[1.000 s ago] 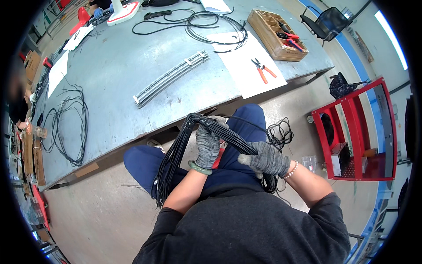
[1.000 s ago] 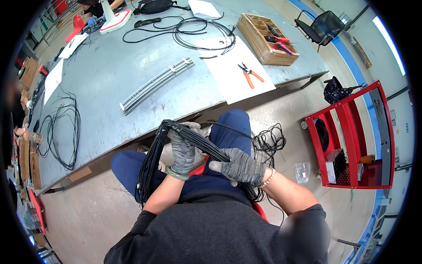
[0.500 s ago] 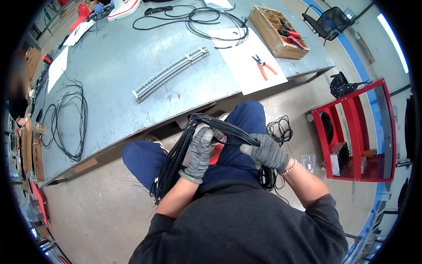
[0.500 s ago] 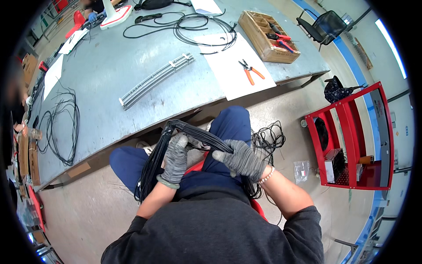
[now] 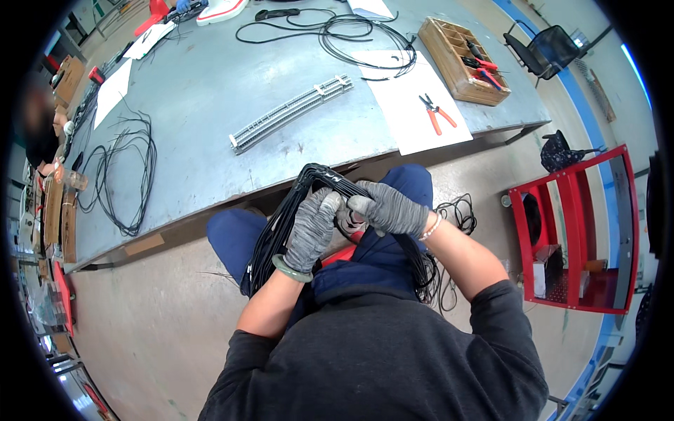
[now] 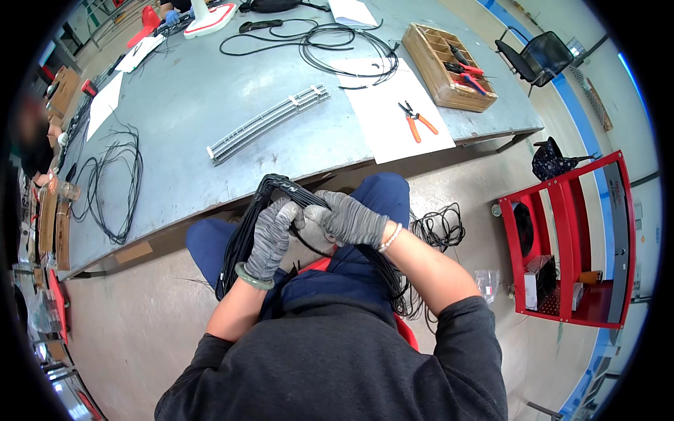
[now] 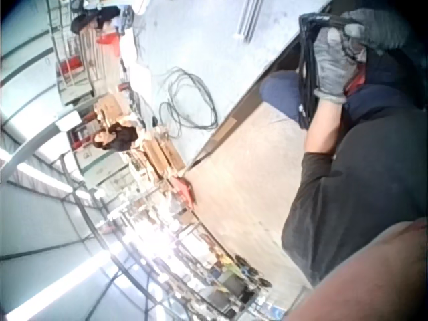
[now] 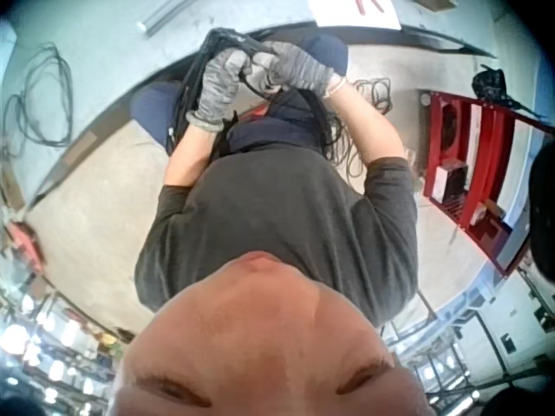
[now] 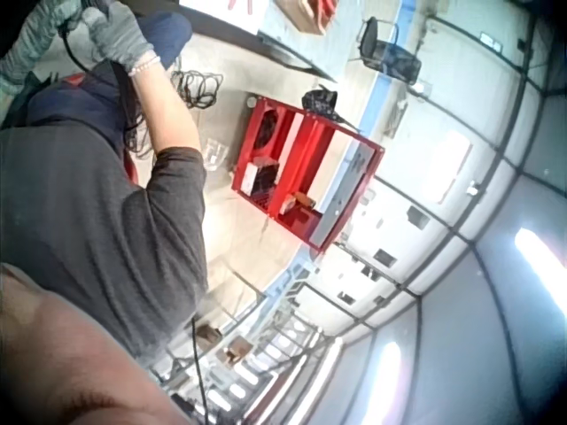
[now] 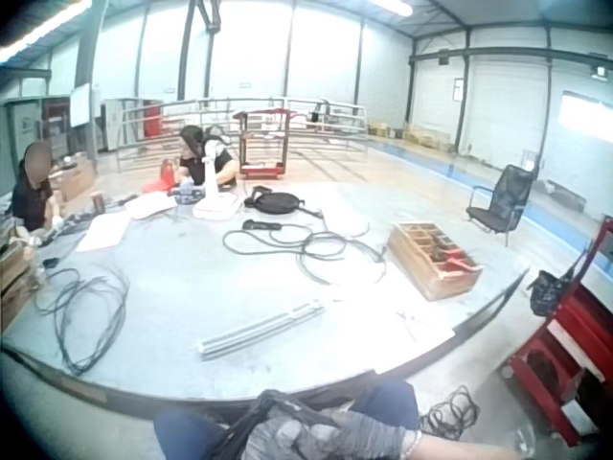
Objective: The person organizes a bundle of black cables on a metal workbench, aligning them and securing them with zip ties. They use wire cutters to trim the excess ends of the zip ties. The person also uses a metal guide to ensure the cables are straight and uniform.
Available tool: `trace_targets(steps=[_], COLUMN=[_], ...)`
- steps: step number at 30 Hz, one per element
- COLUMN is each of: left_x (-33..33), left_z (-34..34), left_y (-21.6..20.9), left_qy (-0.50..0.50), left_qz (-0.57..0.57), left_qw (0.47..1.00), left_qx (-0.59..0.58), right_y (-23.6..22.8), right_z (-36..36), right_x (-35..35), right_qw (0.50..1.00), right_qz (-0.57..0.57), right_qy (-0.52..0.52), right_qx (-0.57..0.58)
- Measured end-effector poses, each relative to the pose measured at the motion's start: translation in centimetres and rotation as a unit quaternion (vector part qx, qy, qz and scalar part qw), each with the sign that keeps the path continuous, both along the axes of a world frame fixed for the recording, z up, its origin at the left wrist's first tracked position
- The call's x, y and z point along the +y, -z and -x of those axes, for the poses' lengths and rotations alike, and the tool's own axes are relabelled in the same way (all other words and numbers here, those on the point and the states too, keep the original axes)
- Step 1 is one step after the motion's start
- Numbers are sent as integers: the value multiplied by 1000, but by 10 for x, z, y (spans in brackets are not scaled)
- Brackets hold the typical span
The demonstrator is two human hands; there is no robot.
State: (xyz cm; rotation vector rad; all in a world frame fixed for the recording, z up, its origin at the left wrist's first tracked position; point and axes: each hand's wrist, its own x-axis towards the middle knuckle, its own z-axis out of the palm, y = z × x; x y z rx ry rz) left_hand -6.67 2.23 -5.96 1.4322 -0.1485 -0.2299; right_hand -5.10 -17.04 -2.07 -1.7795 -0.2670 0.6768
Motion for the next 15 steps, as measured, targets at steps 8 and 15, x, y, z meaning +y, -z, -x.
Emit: trace_targets(steps=[8, 15], left_x=[-16, -19], left_z=[13, 28], left_y=[-47, -43], left_qy=[38, 41], left_qz=[56, -138], left_qw=[996, 983], left_qx=[61, -118], right_y=[11, 10], right_z=[25, 18], right_x=[18, 21], right_qw=[928, 902], right_qz=[246, 250], right_qy=[65, 51], right_qx=[-272, -348])
